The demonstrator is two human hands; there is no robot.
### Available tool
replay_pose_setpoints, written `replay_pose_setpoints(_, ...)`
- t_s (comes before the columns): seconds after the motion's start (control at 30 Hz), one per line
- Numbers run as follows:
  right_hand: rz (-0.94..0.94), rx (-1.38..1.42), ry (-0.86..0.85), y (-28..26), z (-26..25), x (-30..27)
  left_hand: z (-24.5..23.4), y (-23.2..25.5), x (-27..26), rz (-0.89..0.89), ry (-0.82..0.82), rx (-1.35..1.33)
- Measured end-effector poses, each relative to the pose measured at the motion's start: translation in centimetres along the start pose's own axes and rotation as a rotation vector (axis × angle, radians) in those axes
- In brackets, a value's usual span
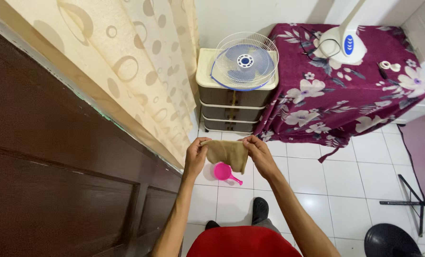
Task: The person wipes the interior of a white fan base with a cloth, then attaches the base to the fan motor housing and secures it. The person then rinses the cloth in a pink water pitcher and places it on the table.
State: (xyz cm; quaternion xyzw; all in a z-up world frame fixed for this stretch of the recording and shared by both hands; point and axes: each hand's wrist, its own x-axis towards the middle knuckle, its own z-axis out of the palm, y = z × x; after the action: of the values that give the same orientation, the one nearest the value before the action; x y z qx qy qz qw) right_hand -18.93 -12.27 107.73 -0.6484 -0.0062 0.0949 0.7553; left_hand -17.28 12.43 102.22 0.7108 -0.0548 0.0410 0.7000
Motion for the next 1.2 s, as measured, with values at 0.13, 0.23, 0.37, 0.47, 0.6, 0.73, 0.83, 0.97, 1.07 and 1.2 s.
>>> replay_pose_setpoints(0.13, -0.077, -0.148, -0.009, -0.4, 0.6, -1.2, -0.2, 3.1, -0.3, 0.268, 0.027, 0.192)
replay_pose_setpoints(0.23, -0.134, -0.227, -0.076, -2.0, 1.0, -1.7, 0.7, 6.9, -0.8, 0.384, -0.126, 0.147)
replay_pose_setpoints(0.37, -0.161, -0.267, -0.146, -4.4, 0.7, -2.2, 3.1, 10.0, -0.8, 0.243, -0.412, 0.196)
replay_pose_setpoints(0.47, -0.061, -0.191, -0.109, -6.6, -0.9, -2.5, 5.5, 11.1, -0.4, 0.002, -0.410, 0.250)
replay_pose_setpoints(0.6, 0.008, -0.135, -0.154, -7.9, -5.4, -2.9, 9.3, 11.1, 0.7, 0.114, -0.380, 0.119)
replay_pose_setpoints(0.73, 0.032, -0.148, -0.144, -7.8, -11.9, -1.9, 15.1, 11.2, 2.6, 0.160, -0.348, 0.088)
replay_pose_setpoints(0.83, -0.021, -0.086, -0.139, -7.9, -16.9, -0.7, 19.6, 11.6, 3.5, -0.072, -0.314, 0.097)
replay_pose_setpoints(0.97, 0.035, -0.123, -0.183, -9.2, -22.6, 0.7, 25.0, 11.9, 5.6, 0.007, -0.325, 0.168)
replay_pose_setpoints(1.07, 0.038, -0.108, -0.158, -10.8, -26.4, 1.3, 28.9, 11.1, 7.3, 0.040, -0.332, 0.205)
replay_pose_setpoints(1.2, -0.023, -0.010, -0.043, -12.6, -31.4, 1.7, 32.8, 8.4, 9.4, -0.081, -0.387, -0.075)
